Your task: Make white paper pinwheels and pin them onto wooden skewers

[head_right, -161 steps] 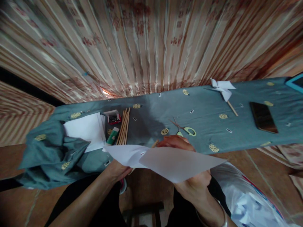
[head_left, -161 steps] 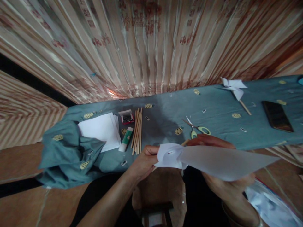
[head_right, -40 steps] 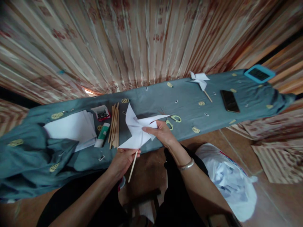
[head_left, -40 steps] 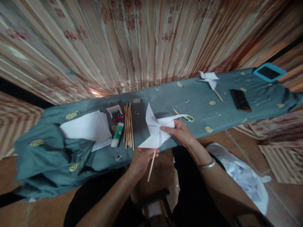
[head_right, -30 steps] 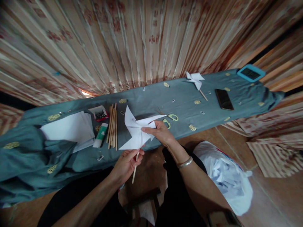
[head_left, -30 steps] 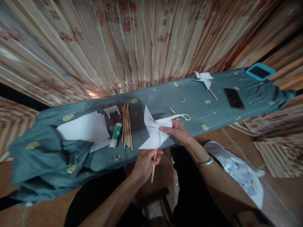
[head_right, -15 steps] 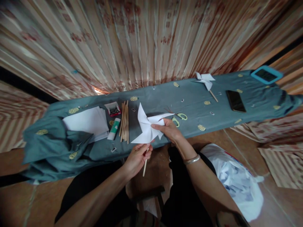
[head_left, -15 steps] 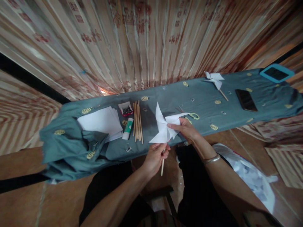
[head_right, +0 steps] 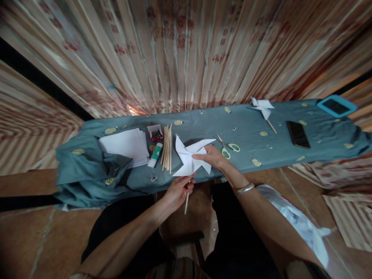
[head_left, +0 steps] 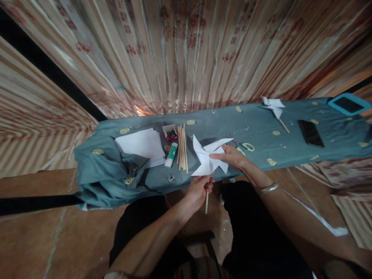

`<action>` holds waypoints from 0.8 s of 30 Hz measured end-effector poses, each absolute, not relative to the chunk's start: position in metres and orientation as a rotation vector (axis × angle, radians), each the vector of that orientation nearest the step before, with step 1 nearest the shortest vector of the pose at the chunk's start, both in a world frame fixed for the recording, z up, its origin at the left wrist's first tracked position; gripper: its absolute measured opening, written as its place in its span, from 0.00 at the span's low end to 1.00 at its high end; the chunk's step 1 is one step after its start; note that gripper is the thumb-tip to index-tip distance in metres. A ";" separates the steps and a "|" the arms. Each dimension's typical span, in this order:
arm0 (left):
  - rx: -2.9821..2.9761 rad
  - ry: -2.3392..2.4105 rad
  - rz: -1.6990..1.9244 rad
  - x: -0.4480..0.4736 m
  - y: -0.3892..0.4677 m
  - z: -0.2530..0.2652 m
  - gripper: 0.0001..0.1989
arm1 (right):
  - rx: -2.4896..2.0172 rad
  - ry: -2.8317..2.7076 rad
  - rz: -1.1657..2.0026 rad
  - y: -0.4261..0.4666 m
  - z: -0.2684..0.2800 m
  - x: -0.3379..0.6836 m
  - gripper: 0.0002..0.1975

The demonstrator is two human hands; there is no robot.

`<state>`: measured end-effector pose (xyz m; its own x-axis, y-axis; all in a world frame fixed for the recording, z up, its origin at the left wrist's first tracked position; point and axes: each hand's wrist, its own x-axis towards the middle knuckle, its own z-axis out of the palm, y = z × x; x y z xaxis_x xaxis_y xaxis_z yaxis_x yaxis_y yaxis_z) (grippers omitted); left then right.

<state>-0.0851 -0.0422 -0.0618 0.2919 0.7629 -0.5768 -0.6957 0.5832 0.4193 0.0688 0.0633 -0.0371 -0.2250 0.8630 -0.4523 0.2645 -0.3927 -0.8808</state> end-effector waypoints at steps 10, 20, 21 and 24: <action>0.061 0.852 0.952 -0.092 -0.046 -0.061 0.11 | -1.603 -1.468 1.664 0.067 -0.044 0.063 0.26; 0.028 0.892 0.933 -0.087 -0.049 -0.062 0.09 | -1.626 -1.638 1.666 0.071 -0.044 0.064 0.22; 0.027 0.892 0.932 -0.087 -0.049 -0.063 0.09 | -1.642 -1.660 1.655 0.072 -0.043 0.065 0.21; 0.034 0.892 0.933 -0.086 -0.050 -0.064 0.08 | -1.700 -1.730 1.611 0.074 -0.042 0.065 0.18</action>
<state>-0.0859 -0.0501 -0.0641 0.2766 0.7075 -0.6503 -0.6813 0.6216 0.3865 0.0651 0.0741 -0.0416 -0.3011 0.8107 -0.5021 0.5584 -0.2770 -0.7820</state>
